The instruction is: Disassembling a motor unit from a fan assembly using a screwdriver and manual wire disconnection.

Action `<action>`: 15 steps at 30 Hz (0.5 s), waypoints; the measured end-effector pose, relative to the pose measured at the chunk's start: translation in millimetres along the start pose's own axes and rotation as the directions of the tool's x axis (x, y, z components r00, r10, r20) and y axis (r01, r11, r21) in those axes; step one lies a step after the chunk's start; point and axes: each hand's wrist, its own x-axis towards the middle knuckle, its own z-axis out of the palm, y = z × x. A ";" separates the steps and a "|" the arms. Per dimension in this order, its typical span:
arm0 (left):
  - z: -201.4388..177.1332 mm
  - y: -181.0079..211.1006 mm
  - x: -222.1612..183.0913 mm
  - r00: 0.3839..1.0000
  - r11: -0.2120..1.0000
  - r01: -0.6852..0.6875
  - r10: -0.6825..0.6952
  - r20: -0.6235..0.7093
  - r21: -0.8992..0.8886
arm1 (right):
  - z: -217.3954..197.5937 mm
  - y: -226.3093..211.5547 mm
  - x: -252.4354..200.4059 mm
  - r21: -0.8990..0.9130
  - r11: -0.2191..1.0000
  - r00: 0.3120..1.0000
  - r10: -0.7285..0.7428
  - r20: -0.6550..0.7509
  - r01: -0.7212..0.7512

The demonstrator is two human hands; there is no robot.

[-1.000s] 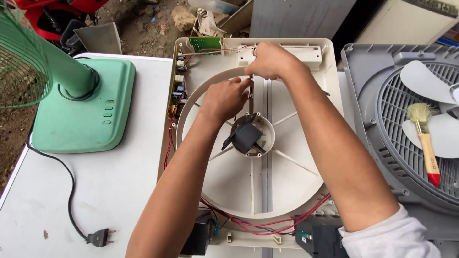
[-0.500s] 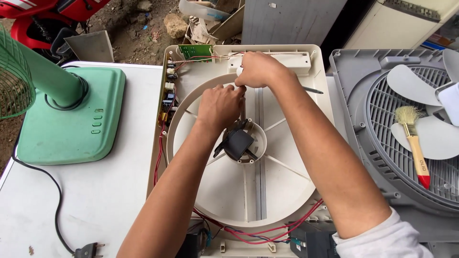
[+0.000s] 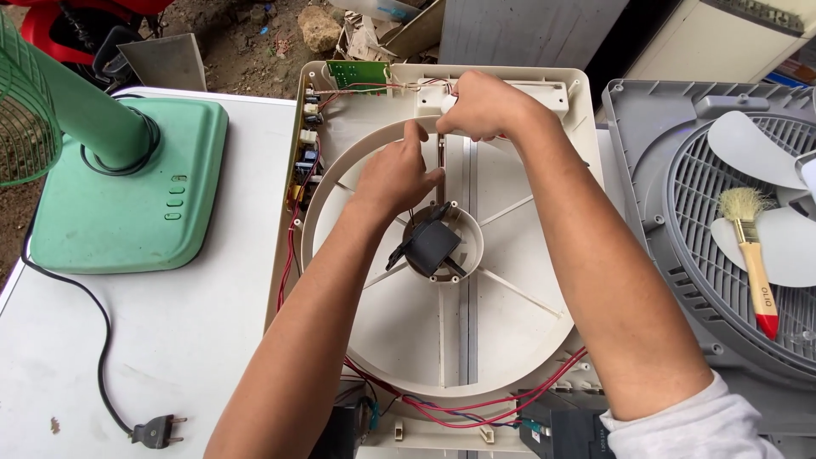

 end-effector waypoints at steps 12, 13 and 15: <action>15.7 -5.1 8.3 0.993 0.952 0.115 -0.117 0.009 -0.285 | -4.7 -3.6 -5.3 0.029 0.999 0.999 0.015 0.033 -0.016; 12.4 -3.8 11.4 0.993 0.953 0.111 -0.115 0.003 -0.282 | -6.7 0.1 3.0 0.029 1.000 1.000 0.011 0.027 -0.012; 16.2 -3.1 7.9 0.991 0.947 0.131 -0.131 0.018 -0.293 | 0.1 13.5 16.4 0.080 0.995 0.998 -0.060 0.014 0.058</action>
